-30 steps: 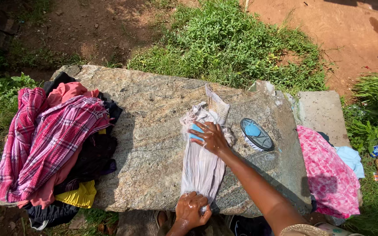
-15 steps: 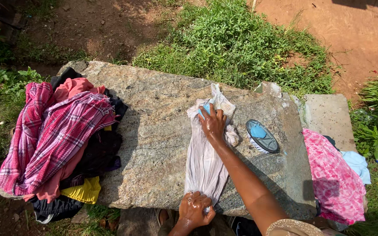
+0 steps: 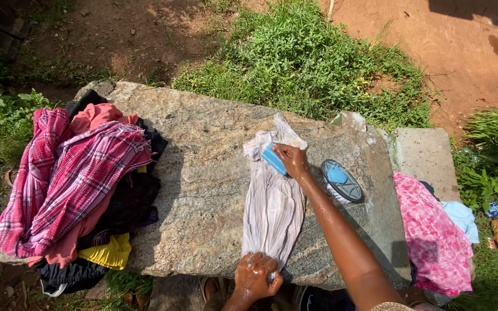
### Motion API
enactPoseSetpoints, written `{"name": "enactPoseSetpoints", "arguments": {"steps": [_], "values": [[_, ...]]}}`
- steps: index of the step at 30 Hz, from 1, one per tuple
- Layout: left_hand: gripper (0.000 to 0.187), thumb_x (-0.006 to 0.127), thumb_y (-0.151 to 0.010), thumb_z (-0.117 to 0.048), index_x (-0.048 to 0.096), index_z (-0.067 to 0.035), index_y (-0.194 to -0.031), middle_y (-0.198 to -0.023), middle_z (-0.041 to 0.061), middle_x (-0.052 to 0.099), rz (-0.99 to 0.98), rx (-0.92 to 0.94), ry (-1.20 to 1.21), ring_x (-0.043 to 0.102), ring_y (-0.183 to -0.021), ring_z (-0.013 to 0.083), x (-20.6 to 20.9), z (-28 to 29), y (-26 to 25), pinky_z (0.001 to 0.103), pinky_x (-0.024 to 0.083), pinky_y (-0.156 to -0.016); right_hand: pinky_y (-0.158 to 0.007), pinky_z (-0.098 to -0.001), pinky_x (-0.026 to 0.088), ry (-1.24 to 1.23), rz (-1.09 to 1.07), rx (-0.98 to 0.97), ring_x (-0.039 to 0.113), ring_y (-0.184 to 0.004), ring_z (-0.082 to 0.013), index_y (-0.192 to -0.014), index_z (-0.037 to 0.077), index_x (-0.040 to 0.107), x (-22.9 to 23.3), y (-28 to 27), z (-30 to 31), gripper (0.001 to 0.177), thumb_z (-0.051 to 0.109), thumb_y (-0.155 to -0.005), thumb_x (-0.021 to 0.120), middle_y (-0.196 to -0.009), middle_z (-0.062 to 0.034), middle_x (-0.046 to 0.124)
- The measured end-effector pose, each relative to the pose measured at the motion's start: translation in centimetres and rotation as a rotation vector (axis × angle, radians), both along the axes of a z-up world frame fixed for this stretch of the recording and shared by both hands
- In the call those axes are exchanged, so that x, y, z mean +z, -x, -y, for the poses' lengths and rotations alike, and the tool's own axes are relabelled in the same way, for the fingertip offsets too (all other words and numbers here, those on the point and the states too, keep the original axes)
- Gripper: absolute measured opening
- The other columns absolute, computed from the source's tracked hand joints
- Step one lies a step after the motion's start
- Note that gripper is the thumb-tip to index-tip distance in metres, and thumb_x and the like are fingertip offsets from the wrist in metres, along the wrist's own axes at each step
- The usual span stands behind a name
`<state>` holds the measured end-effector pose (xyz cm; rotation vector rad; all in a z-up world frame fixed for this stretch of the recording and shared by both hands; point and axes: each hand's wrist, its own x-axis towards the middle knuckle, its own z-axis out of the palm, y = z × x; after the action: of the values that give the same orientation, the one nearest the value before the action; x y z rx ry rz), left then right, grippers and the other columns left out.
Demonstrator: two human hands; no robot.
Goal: The person washes clothes by hand outdoors using a large rock as a scrub surface, applying soap with a bar and a brush, and rinsing them in a bucket of water.
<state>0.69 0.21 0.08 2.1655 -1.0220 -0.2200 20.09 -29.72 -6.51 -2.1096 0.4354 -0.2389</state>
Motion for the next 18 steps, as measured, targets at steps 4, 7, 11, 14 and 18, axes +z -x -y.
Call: {"name": "enactPoseSetpoints", "arguments": {"steps": [4,7,11,14,18], "values": [[0.018,0.071,-0.075,-0.029,0.067,-0.012,-0.073,-0.076,0.005,0.071,0.007,-0.010,0.012,0.065,-0.077,0.0250,0.1,-0.1,0.5,0.042,0.049,-0.071,-0.081,-0.0375,0.060,0.213,-0.314,0.009,0.079,-0.095,-0.0225,-0.122,0.023,0.078,3.9,7.5,-2.0,0.036,0.044,-0.098,0.059,-0.109,-0.0062,0.081],[0.017,0.069,-0.079,-0.029,0.069,-0.013,-0.076,-0.077,0.004,0.071,-0.019,-0.012,-0.032,0.065,-0.077,0.0229,0.2,-0.1,0.5,0.041,0.050,-0.073,-0.097,-0.0586,0.042,0.709,-0.074,0.148,0.056,-0.120,-0.0372,-0.131,0.022,0.070,5.0,9.5,-8.0,0.053,0.049,-0.086,0.070,-0.133,-0.0163,0.063],[0.016,0.070,-0.076,-0.029,0.070,-0.013,-0.079,-0.079,0.004,0.071,0.003,-0.010,0.008,0.064,-0.079,0.0239,-0.3,-0.3,0.9,0.041,0.049,-0.074,-0.102,-0.0540,0.040,0.654,-0.077,0.063,0.053,-0.124,-0.0316,-0.135,0.031,0.067,4.5,5.5,-6.9,0.040,0.044,-0.097,0.067,-0.143,-0.0088,0.059],[0.016,0.070,-0.076,-0.029,0.067,-0.013,-0.074,-0.076,0.004,0.070,0.011,-0.029,-0.001,0.064,-0.079,0.0238,-0.4,-0.3,0.8,0.042,0.048,-0.076,-0.099,-0.0482,0.043,0.686,-0.052,0.130,0.055,-0.118,-0.0298,-0.138,0.034,0.067,4.1,9.1,-9.1,0.041,0.042,-0.098,0.069,-0.146,-0.0079,0.059],[0.017,0.071,-0.079,-0.029,0.068,-0.012,-0.076,-0.076,0.004,0.070,0.003,-0.096,0.025,0.064,-0.080,0.0234,-0.5,-0.8,0.7,0.042,0.048,-0.074,-0.093,-0.0476,0.042,0.618,0.216,0.619,0.059,-0.113,-0.0239,-0.124,0.044,0.071,4.2,15.4,-9.8,0.037,0.052,-0.087,0.071,-0.141,0.0033,0.062]]}}
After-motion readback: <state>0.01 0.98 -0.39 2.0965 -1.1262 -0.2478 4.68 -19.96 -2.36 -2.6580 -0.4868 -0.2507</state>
